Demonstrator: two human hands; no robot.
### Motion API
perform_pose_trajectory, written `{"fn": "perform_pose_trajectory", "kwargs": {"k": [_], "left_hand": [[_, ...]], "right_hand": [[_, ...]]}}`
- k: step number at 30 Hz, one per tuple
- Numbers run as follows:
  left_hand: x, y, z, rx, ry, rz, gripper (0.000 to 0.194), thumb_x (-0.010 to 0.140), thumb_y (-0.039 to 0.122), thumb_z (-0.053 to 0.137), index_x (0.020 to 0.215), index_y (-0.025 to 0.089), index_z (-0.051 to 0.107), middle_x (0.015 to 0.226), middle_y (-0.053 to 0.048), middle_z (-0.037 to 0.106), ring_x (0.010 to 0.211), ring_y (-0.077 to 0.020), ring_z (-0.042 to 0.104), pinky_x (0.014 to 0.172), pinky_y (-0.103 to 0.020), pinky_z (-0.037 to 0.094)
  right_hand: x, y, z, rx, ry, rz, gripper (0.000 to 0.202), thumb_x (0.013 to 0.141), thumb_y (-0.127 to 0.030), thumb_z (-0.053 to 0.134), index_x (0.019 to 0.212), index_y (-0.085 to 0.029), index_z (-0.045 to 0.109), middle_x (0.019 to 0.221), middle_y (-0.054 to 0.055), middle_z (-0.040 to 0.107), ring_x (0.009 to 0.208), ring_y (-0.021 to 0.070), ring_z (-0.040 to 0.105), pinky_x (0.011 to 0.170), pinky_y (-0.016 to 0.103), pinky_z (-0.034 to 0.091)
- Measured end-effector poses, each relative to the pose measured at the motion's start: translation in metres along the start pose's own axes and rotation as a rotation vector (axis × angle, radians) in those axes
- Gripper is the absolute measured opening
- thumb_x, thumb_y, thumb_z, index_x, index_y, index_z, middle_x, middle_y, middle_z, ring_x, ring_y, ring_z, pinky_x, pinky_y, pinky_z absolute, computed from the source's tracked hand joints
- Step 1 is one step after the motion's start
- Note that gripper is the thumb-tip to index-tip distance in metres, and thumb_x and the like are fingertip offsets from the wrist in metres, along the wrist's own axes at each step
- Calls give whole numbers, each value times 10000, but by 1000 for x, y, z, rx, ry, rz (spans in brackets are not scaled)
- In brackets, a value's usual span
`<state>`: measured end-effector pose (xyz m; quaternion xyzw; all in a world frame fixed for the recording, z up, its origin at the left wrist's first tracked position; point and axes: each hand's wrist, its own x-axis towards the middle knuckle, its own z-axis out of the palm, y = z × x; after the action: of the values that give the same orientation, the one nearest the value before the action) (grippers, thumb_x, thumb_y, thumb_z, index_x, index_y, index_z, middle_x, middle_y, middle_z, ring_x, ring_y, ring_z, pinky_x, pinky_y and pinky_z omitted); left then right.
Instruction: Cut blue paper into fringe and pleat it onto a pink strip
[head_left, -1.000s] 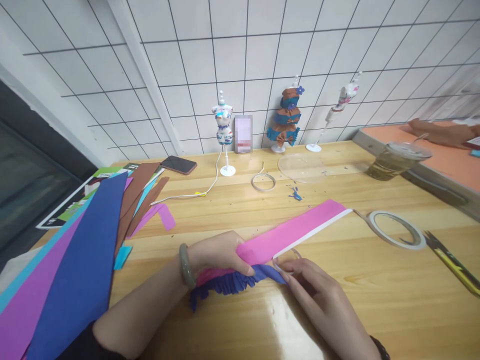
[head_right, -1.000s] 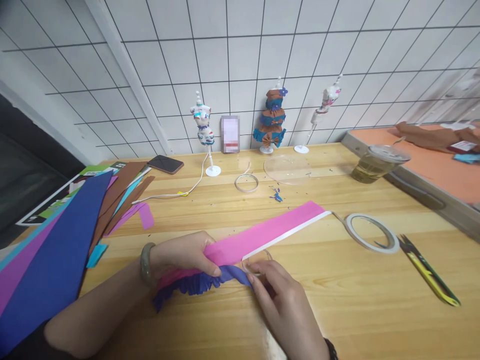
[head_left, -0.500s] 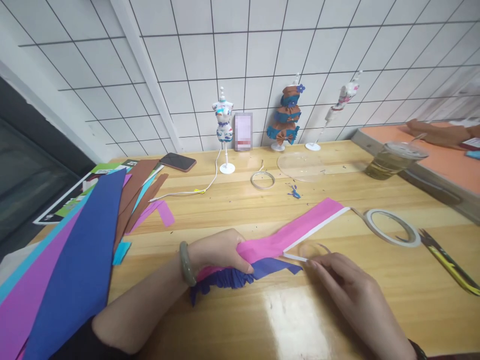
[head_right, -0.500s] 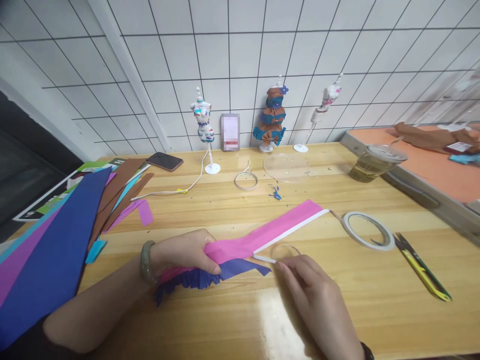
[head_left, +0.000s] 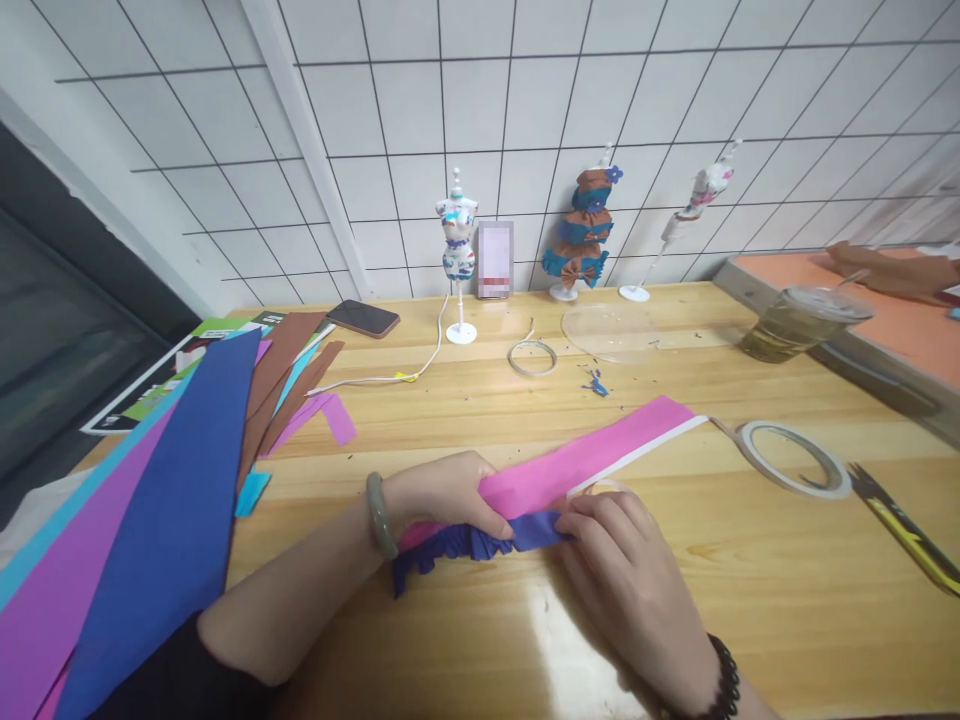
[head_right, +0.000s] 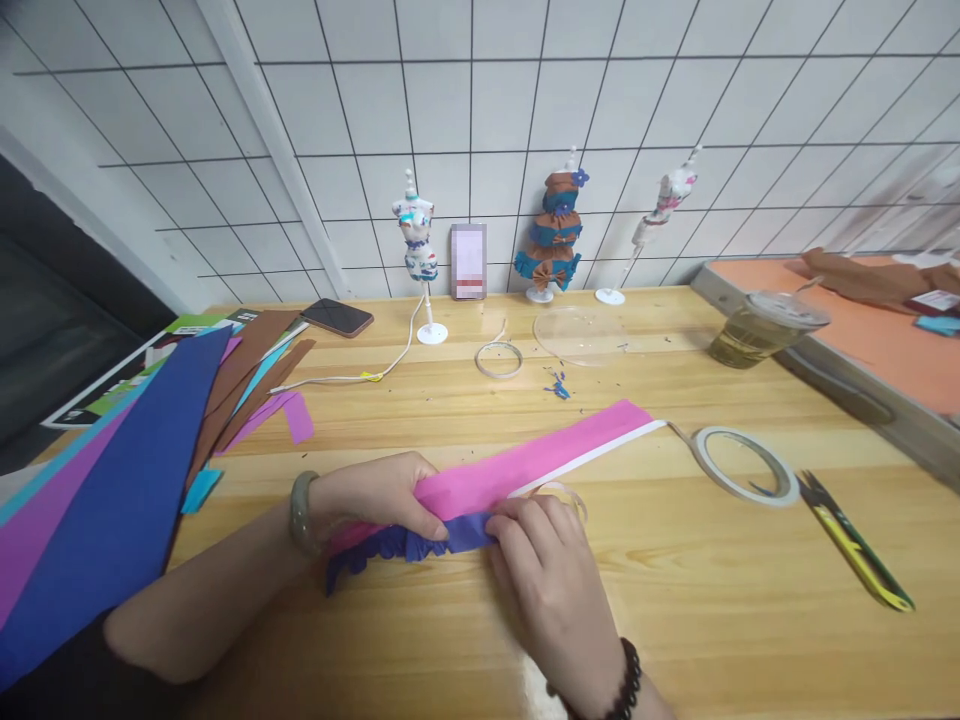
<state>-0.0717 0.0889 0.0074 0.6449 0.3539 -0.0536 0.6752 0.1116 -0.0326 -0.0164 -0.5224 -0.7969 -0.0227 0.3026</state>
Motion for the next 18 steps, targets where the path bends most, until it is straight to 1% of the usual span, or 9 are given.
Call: {"fn": "perform_pose_trajectory", "kwargs": {"k": [2, 5, 8, 9, 11, 12, 15, 16, 18], "left_hand": [[-1, 1, -1, -15, -4, 15, 191, 602, 226, 657, 760, 123, 634, 653, -8, 609, 570, -112, 559, 525, -220, 457], [-2, 2, -2, -24, -7, 40, 237, 608, 220, 656, 826, 128, 643, 689, -6, 609, 595, -106, 550, 552, -217, 451], [-3, 3, -2, -27, -29, 49, 270, 629, 227, 644, 881, 131, 642, 707, -9, 608, 615, -114, 556, 565, -222, 449], [-3, 3, -2, -20, -34, 49, 273, 635, 234, 640, 888, 131, 641, 703, -9, 606, 621, -118, 559, 568, -224, 449], [-2, 4, -1, 11, -21, 61, 262, 630, 233, 644, 874, 136, 644, 685, 3, 595, 617, -114, 552, 562, -216, 441], [-2, 4, 0, 24, -8, 77, 257, 622, 221, 648, 866, 141, 646, 681, 12, 590, 613, -108, 544, 559, -207, 435], [-2, 3, 1, 18, 11, 115, 261, 600, 187, 650, 860, 155, 649, 682, 26, 587, 609, -97, 533, 553, -193, 427], [-2, 3, 2, 16, 11, 108, 259, 598, 193, 651, 854, 152, 649, 684, 22, 591, 606, -100, 536, 547, -197, 428], [-2, 2, 1, 50, 20, 60, 246, 590, 232, 666, 815, 136, 652, 672, 5, 597, 589, -113, 540, 518, -207, 426]], "right_hand": [[-1, -4, -2, 51, 9, -27, 155, 823, -78, 473, 929, -181, 517, 953, 97, 604, 884, 206, 527, 754, 389, 413], [-4, -11, -7, 161, -54, -46, 179, 808, -54, 464, 916, -197, 473, 1048, 99, 584, 966, 212, 520, 791, 389, 405], [-5, -16, -13, 296, -180, 74, 146, 810, -103, 478, 891, -216, 432, 1040, 89, 573, 951, 200, 535, 780, 363, 435], [-5, -17, -15, 335, -219, 124, 138, 811, -144, 502, 897, -221, 427, 1042, 86, 569, 963, 201, 537, 779, 351, 449], [-4, -18, -16, 399, -257, 203, 148, 804, -235, 550, 894, -229, 434, 1054, 80, 566, 1002, 207, 532, 785, 330, 470], [-3, -18, -15, 425, -247, 238, 140, 805, -266, 557, 880, -231, 445, 1043, 74, 573, 1004, 206, 537, 780, 318, 478], [-1, -16, -7, 455, -134, 368, 69, 840, -287, 517, 868, -230, 493, 934, 56, 619, 902, 185, 590, 725, 288, 502], [-1, -15, -4, 444, -101, 404, 79, 848, -286, 505, 902, -228, 510, 919, 55, 631, 872, 181, 602, 721, 290, 507], [0, -13, 3, 400, -83, 429, 158, 849, -290, 505, 989, -222, 533, 940, 63, 646, 867, 186, 612, 743, 309, 513]]}}
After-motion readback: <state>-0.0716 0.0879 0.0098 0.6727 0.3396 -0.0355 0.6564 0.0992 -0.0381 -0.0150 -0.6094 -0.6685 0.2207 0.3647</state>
